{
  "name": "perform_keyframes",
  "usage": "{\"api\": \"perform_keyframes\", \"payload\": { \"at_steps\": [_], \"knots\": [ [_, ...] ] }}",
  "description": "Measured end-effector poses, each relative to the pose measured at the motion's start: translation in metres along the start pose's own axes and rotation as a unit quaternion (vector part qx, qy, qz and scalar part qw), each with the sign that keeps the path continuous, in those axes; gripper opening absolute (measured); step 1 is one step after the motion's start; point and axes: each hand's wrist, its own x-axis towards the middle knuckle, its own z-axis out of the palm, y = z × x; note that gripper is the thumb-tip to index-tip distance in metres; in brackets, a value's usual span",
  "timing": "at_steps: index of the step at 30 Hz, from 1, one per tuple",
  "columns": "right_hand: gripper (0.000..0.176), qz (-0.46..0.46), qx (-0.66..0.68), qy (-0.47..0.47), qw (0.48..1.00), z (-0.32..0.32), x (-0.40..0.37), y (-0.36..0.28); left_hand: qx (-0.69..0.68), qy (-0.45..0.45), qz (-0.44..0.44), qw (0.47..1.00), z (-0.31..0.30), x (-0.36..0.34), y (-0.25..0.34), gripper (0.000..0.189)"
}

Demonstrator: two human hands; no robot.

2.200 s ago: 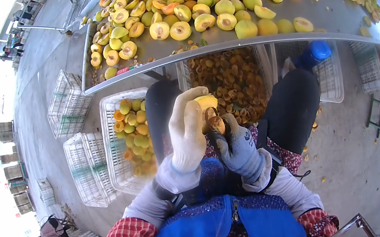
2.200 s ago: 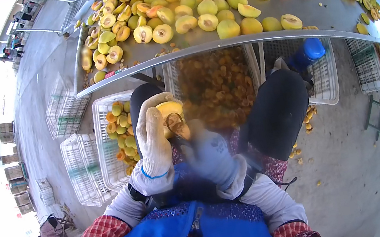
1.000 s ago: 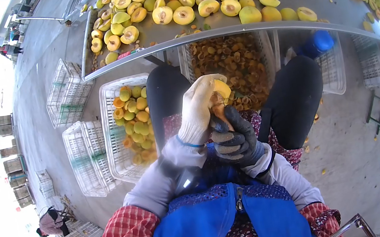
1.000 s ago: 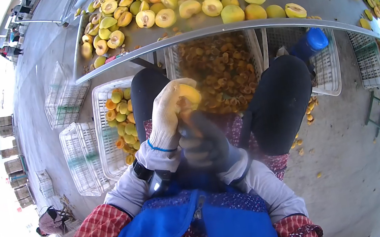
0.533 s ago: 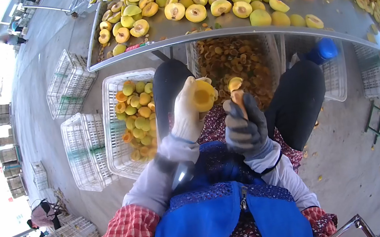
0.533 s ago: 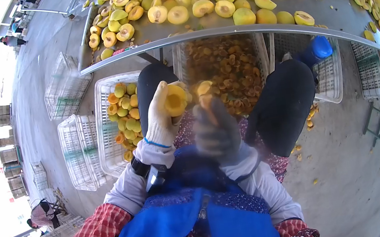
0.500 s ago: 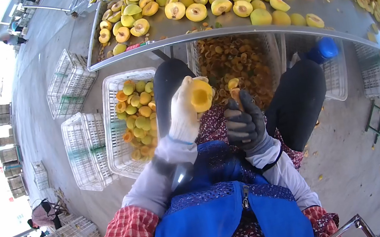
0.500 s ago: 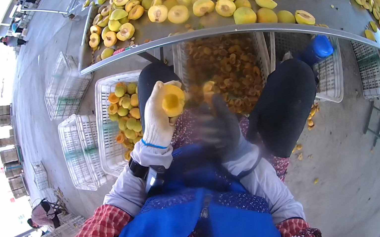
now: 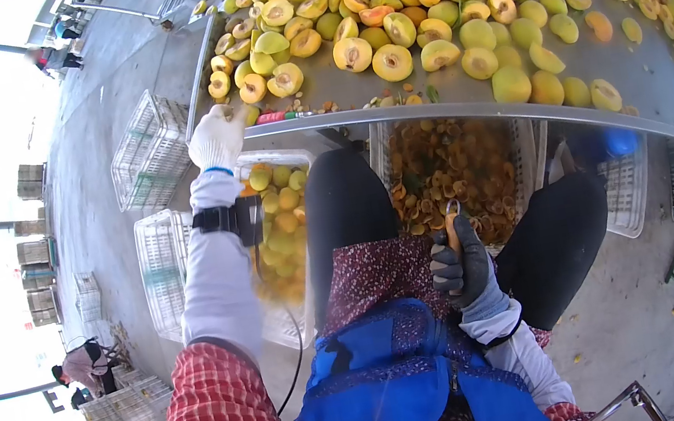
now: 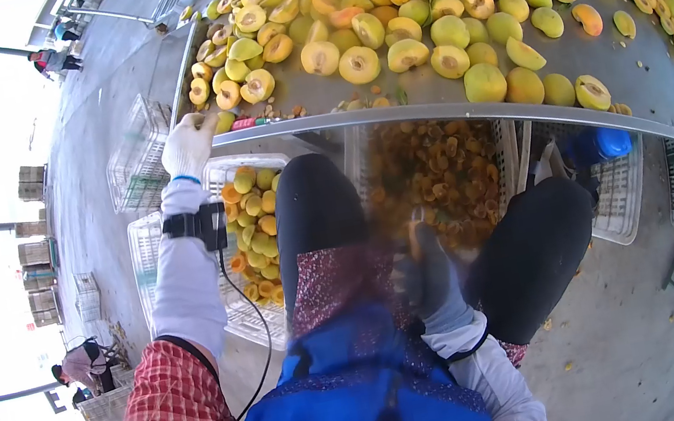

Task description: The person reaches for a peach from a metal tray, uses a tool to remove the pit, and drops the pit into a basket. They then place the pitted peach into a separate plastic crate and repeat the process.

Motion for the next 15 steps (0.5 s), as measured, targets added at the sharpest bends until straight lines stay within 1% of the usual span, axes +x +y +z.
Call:
{"api": "perform_keyframes", "payload": {
  "at_steps": [1, 2, 3, 5, 6, 7, 9, 11, 12, 13, 15],
  "knots": [
    [0.049, -0.008, -0.013, 0.016, 1.0, 0.0, 0.001, -0.004, 0.072, -0.034, -0.002, 0.997, 0.026, 0.032, -0.01, 0.071],
    [0.05, -0.01, 0.001, 0.023, 1.0, 0.002, 0.001, -0.007, 0.132, -0.101, 0.0, 0.986, 0.033, 0.042, -0.002, 0.08],
    [0.05, -0.023, -0.002, 0.046, 0.999, 0.003, 0.002, -0.01, 0.119, -0.115, -0.026, 0.986, 0.04, 0.052, 0.002, 0.077],
    [0.049, -0.05, -0.008, 0.092, 0.994, 0.005, 0.003, -0.016, 0.125, -0.164, 0.013, 0.978, 0.061, 0.09, -0.014, 0.073],
    [0.048, -0.07, -0.039, 0.103, 0.991, 0.007, 0.004, -0.018, 0.093, -0.18, 0.015, 0.979, 0.063, 0.097, -0.019, 0.069],
    [0.047, -0.072, -0.032, 0.099, 0.992, 0.008, 0.004, -0.019, 0.092, -0.22, 0.036, 0.97, 0.065, 0.106, -0.023, 0.071],
    [0.045, -0.072, -0.02, 0.088, 0.993, 0.011, 0.005, -0.021, 0.021, -0.193, 0.027, 0.981, 0.072, 0.113, -0.039, 0.07],
    [0.046, -0.089, -0.071, 0.136, 0.984, 0.017, 0.005, -0.022, -0.129, -0.101, 0.025, 0.986, 0.099, 0.109, -0.066, 0.065],
    [0.046, -0.098, -0.096, 0.158, 0.978, 0.02, 0.006, -0.022, -0.203, -0.051, 0.026, 0.978, 0.106, 0.105, -0.074, 0.063],
    [0.046, -0.102, -0.103, 0.172, 0.974, 0.021, 0.006, -0.022, -0.27, -0.014, 0.039, 0.962, 0.099, 0.088, -0.07, 0.06],
    [0.046, -0.109, -0.116, 0.2, 0.967, 0.022, 0.007, -0.02, -0.4, 0.063, 0.065, 0.912, 0.07, 0.037, -0.041, 0.056]
  ]
}}
